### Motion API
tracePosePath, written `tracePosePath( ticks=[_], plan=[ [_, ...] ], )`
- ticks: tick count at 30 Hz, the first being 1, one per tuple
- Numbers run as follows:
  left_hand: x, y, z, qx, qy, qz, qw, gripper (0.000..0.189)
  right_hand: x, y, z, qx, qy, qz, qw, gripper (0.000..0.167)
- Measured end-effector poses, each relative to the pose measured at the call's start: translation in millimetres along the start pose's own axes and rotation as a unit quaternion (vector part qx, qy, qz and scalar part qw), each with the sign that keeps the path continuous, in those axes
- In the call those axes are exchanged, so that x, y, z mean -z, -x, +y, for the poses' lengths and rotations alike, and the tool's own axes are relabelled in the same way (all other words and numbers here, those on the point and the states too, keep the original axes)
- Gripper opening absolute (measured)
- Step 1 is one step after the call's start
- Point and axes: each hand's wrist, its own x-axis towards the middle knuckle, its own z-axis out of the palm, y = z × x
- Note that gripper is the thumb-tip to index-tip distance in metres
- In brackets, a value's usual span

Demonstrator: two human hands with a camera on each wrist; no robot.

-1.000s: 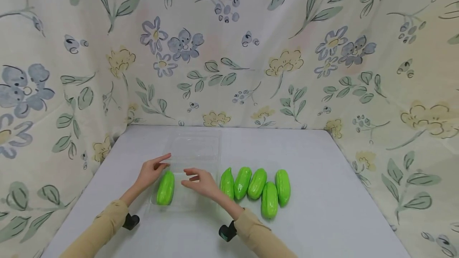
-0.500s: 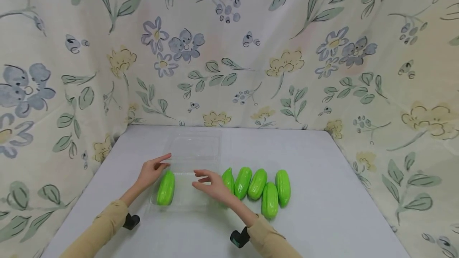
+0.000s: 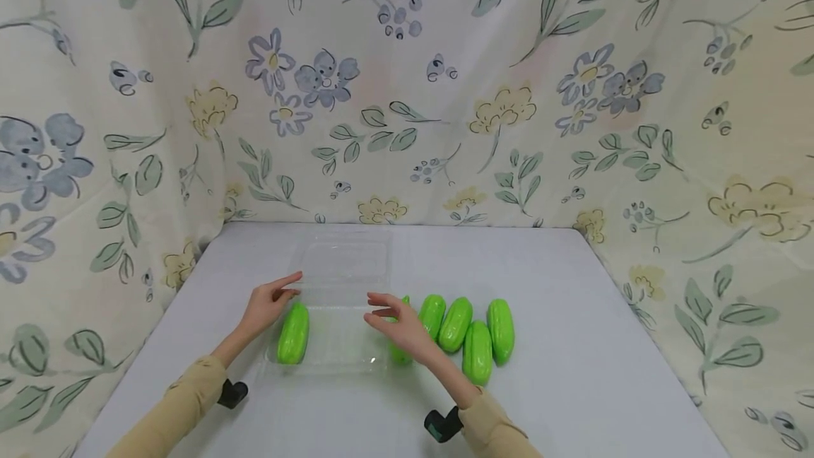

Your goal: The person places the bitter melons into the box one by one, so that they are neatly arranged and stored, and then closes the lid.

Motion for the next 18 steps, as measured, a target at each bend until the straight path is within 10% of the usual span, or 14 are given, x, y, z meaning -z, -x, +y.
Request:
tracePosePath(
  ticks=[18],
  plan=[
    [1.0, 0.1, 0.0, 0.002, -0.003, 0.002, 1.0000, 0.040, 76.7, 23.9, 0.6, -0.025, 0.061, 0.098, 0.9930, 0.049]
  ],
)
